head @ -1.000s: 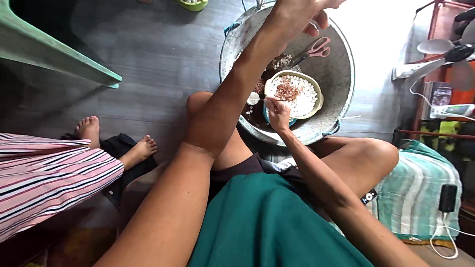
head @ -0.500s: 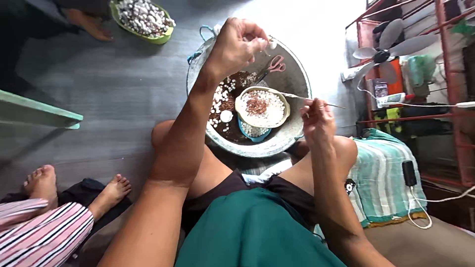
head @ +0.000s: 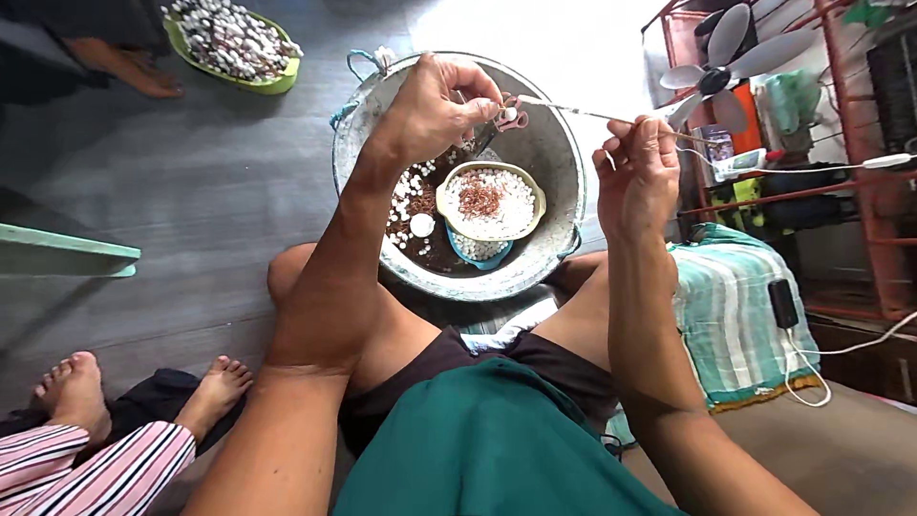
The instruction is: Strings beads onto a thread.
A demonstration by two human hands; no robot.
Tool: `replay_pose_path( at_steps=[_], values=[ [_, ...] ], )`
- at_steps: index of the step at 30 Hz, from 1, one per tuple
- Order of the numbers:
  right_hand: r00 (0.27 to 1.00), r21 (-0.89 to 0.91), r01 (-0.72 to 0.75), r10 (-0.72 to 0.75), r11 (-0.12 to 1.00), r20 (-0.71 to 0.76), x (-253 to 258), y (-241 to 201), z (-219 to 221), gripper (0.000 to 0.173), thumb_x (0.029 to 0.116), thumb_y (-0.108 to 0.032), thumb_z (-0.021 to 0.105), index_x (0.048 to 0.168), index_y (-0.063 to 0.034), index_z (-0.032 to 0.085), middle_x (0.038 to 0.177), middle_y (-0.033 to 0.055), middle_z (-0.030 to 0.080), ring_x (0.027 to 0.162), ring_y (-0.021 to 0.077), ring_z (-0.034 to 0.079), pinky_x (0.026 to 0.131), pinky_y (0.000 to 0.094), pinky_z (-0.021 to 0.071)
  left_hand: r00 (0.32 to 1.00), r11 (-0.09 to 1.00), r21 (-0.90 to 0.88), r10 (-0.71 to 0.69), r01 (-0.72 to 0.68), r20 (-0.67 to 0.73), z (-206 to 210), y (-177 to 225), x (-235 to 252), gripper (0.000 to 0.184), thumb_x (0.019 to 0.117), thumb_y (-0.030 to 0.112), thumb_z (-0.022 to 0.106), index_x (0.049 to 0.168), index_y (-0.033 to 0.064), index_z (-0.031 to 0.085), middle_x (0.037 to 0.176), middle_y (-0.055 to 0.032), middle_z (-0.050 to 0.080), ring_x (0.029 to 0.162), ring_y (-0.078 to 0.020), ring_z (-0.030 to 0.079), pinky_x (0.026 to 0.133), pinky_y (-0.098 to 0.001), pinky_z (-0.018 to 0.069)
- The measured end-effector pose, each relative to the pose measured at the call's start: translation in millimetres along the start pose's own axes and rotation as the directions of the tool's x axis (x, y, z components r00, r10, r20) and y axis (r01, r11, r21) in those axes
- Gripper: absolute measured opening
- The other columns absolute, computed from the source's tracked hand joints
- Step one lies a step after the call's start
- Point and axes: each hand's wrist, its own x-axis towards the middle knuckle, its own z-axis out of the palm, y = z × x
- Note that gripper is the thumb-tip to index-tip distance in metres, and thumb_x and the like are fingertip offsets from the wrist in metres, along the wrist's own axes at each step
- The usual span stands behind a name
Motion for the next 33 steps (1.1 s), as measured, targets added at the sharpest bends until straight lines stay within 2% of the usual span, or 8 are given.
replay_pose_path(
  at_steps=[2,5,7,10,13,16,33],
  values=[
    [0.999,-0.040,-0.027,0.029,0.999,0.039,-16,-4,1,0.019,0.1137,-0.020,0.037,0.121,-0.0105,0.052,0.112,0.0041,0.069,0.094,0.0111,0.069,0.087,0.0278,0.0579,1.000,1.000,0.001,-0.005,0.005,0.001,0,1,0,0.009,0.0985,0.013,0.067,0.102,0.0079,0.074,0.088,0.0006,0.073,0.064,-0.0068,0.066,0.058,-0.0234,0.0579],
    [0.999,-0.049,-0.018,0.020,0.999,0.041,-19,-4,2,0.019,0.1137,-0.019,0.036,0.120,-0.0095,0.052,0.113,0.0046,0.069,0.095,0.0109,0.069,0.087,0.0269,0.0573,1.000,1.000,-0.005,-0.005,0.005,0.001,1,1,1,0.009,0.0979,0.013,0.068,0.102,0.0077,0.074,0.088,0.0004,0.073,0.064,-0.0067,0.066,0.058,-0.0231,0.0576],
    [0.999,-0.058,-0.008,0.010,0.998,0.037,-14,-2,2,0.019,0.1136,-0.019,0.037,0.120,-0.0095,0.052,0.111,0.0048,0.070,0.093,0.0110,0.069,0.086,0.0269,0.0578,1.000,1.000,-0.011,0.004,-0.004,-0.002,2,0,1,0.009,0.0977,0.013,0.068,0.102,0.0074,0.074,0.086,0.0007,0.072,0.064,-0.0062,0.066,0.057,-0.0226,0.0571],
    [0.999,-0.026,0.031,-0.031,0.999,-0.023,5,5,1,0.018,0.1122,-0.016,0.041,0.114,-0.0072,0.056,0.101,0.0094,0.074,0.084,0.0152,0.072,0.077,0.0303,0.0603,1.000,1.000,-0.008,0.013,-0.013,-0.001,3,-2,2,0.008,0.0981,0.013,0.068,0.102,0.0079,0.074,0.087,0.0013,0.073,0.065,-0.0062,0.066,0.058,-0.0227,0.0577],
    [1.000,-0.041,0.014,-0.013,0.999,0.020,-4,2,-1,0.018,0.1132,-0.018,0.038,0.118,-0.0090,0.053,0.108,0.0070,0.071,0.090,0.0127,0.070,0.082,0.0280,0.0589,1.000,1.000,-0.012,0.011,-0.011,0.000,3,-2,2,0.009,0.0981,0.013,0.068,0.102,0.0078,0.074,0.088,0.0011,0.073,0.065,-0.0062,0.067,0.058,-0.0227,0.0575],
    [0.998,-0.021,0.043,-0.043,0.999,-0.035,9,6,-1,0.016,0.1119,-0.016,0.042,0.114,-0.0066,0.056,0.100,0.0107,0.074,0.084,0.0164,0.072,0.076,0.0308,0.0605,1.000,1.000,-0.016,0.012,-0.011,0.006,4,-2,3,0.009,0.0985,0.014,0.068,0.103,0.0080,0.074,0.088,0.0015,0.073,0.065,-0.0059,0.066,0.058,-0.0227,0.0577],
    [0.998,-0.063,0.058,-0.060,0.996,-0.036,10,1,-1,0.017,0.1124,-0.017,0.041,0.115,-0.0079,0.056,0.102,0.0084,0.073,0.084,0.0151,0.071,0.076,0.0299,0.0601,1.000,1.000,-0.020,0.023,-0.023,-0.009,2,-2,2,0.010,0.0983,0.013,0.067,0.103,0.0077,0.074,0.087,0.0003,0.072,0.064,-0.0075,0.067,0.058,-0.0244,0.0585]
  ],
)
